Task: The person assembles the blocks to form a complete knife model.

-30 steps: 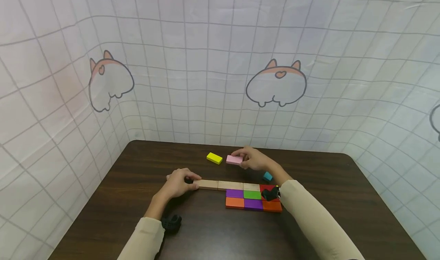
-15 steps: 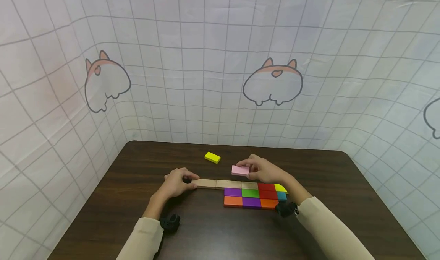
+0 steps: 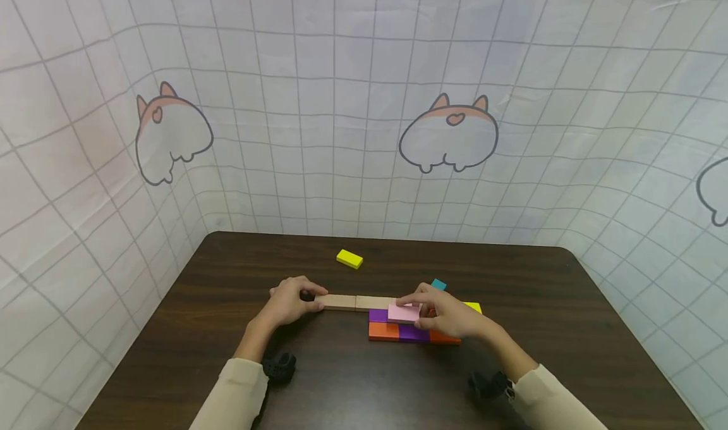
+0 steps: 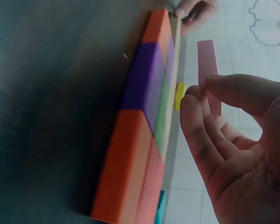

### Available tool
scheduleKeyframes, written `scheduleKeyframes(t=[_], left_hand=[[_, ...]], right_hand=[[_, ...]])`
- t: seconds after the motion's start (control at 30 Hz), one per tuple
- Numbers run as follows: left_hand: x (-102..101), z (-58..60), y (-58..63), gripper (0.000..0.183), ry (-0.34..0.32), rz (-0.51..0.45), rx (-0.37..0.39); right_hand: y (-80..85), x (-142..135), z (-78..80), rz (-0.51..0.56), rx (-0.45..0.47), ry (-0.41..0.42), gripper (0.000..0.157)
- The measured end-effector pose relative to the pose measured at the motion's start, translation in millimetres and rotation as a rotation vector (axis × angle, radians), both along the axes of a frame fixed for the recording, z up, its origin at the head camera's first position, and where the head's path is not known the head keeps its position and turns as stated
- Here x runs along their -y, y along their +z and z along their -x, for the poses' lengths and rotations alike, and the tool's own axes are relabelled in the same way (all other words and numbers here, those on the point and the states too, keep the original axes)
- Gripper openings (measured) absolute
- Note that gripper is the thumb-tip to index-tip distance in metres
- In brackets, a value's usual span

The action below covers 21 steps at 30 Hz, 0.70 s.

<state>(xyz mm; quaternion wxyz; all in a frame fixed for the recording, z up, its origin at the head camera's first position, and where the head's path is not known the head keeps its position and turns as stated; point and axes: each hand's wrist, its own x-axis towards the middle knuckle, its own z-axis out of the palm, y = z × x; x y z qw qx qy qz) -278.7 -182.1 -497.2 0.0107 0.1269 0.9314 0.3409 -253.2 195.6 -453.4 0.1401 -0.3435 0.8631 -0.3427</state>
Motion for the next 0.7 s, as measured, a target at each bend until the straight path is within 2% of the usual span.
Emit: scheduleKeyframes(t=[0.37,0.7], left_hand=[[0.6,-1.6,2.4,0.022,-0.011,0.006,0.000],[0.1,-0.9,1.3,0.021,-0.011,-0.005,0.006]], right_hand=[[-17.7,5.4,-24.7,0.004,0.029,0.054,0.041],[-19.2,12.1,-33.7,-0.029,0.038,0.038,0.038]])
